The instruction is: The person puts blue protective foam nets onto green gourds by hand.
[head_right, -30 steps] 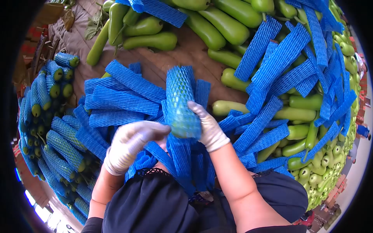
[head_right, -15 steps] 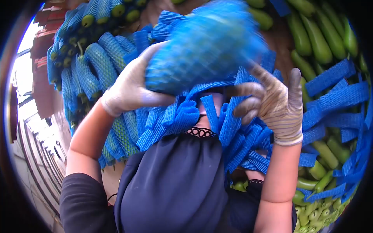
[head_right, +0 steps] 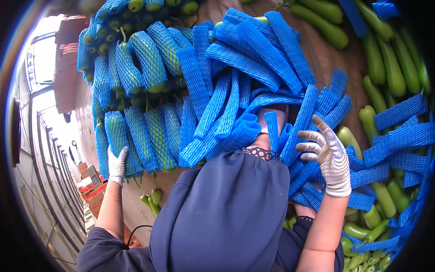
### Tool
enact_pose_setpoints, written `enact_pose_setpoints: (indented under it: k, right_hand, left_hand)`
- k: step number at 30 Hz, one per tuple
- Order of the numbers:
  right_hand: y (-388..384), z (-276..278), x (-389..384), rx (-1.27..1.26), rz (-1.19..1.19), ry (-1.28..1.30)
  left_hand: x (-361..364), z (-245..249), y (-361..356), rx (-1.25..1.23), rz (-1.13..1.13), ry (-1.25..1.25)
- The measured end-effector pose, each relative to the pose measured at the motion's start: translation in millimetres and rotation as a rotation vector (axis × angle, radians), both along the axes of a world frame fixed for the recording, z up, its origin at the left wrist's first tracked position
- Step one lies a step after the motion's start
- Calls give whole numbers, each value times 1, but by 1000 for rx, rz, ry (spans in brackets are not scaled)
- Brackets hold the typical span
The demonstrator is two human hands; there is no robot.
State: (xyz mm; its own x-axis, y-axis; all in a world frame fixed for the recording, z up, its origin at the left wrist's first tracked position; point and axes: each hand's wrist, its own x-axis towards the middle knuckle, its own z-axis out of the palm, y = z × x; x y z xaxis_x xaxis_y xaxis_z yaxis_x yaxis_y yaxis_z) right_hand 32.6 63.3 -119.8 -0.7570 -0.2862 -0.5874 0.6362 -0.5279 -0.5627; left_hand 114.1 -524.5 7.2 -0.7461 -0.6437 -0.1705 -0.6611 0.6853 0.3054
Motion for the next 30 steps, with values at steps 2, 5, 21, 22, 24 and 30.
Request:
enact_pose_setpoints:
  k: [2,5,21,22,24,30]
  right_hand:
    - [1,0,-1,26,-2,3]
    - [-2,9,-3,83,3,3]
    - [-36,-98,-151,1292,198,355]
    - [-30,-91,-142,1179,36,317]
    - [-13,-79,-118,988,-229,260]
    - [1,-12,-69,626,-527,276]
  left_hand:
    - [-4,-8,8,-499,-95,-419]
    - [-19,-8,32,-683,-153,-517]
    - [-351,-154,350,-131,-1257,410]
    - [-367,-172,342,-235,-1208,243]
    - [-369,-194,327,-325,-1128,-7]
    - [-273,-205,321,-97,-1193,-200]
